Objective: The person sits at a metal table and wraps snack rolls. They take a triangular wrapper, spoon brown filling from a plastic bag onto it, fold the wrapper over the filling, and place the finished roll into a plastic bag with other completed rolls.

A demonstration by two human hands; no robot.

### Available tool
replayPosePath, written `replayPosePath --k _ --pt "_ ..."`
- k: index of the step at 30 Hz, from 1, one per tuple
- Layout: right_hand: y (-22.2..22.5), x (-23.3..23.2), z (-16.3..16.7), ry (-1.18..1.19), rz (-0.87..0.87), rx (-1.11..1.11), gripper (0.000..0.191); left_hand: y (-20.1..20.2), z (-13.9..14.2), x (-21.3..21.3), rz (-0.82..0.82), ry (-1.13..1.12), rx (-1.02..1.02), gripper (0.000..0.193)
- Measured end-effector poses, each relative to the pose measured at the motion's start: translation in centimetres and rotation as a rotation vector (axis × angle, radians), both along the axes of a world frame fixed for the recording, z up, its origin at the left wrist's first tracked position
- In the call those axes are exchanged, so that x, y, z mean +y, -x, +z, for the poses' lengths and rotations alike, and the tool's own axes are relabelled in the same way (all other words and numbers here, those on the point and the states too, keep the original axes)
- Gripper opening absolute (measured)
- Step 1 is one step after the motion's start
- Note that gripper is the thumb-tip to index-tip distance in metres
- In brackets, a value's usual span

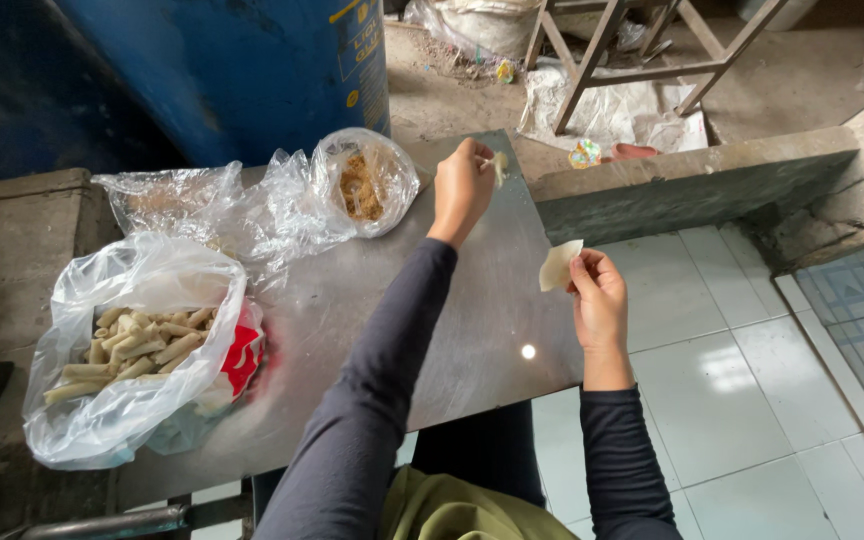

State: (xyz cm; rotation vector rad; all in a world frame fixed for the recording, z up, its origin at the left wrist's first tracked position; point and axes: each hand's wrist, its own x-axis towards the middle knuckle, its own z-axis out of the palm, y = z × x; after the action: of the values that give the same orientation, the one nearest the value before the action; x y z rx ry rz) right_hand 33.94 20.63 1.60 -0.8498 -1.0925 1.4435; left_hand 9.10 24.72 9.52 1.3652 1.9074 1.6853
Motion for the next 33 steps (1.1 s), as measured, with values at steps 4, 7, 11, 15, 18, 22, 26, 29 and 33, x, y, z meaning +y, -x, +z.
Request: replayPosePath --k 4,7,11,15,18,22,26,29,33 --pt "1.7 -0.8 0.6 -0.086 -0.021 -0.089 0.010 2.2 -2.2 -8.9 -0.148 0.020 0.008 0.018" --pt "4.6 -2.0 1.1 -0.254 -0.090 -0.344 0.009 4.0 -4.2 -16.8 -0.027 0.134 0.098 0.014" --pt "9.1 -5.1 1.6 -0.850 -0.008 -0.769 0.004 5.3 -5.3 -23.9 0.042 0.249 0.077 0.015" --pt "12.2 -8.3 2.6 -0.898 0.292 -0.922 0.007 5.7 -5.4 -26.7 0.039 0.313 -0.004 0.017" --pt "13.8 -7.6 4.3 -0.875 0.268 -0.853 0.007 6.0 -5.7 -27.0 0.030 0.274 0.028 0.014" --pt "18.1 -4.6 5.9 -0.833 0.118 -0.692 0.011 6.1 -6.0 -27.2 0.024 0.283 0.055 0.013" --pt "23.1 -0.7 6.4 -1.069 0.214 -0.887 0.024 6.3 -5.8 -27.4 0.022 0.290 -0.021 0.019" --pt "25.8 0.9 5.6 -1.146 0.295 -0.999 0.025 6.5 -5.6 -27.8 0.023 0.314 -0.087 0.020" --pt "27.5 3.0 4.2 -1.093 0.389 -1.012 0.014 6.7 -6.0 -28.1 0.002 0.307 -0.121 0.021"
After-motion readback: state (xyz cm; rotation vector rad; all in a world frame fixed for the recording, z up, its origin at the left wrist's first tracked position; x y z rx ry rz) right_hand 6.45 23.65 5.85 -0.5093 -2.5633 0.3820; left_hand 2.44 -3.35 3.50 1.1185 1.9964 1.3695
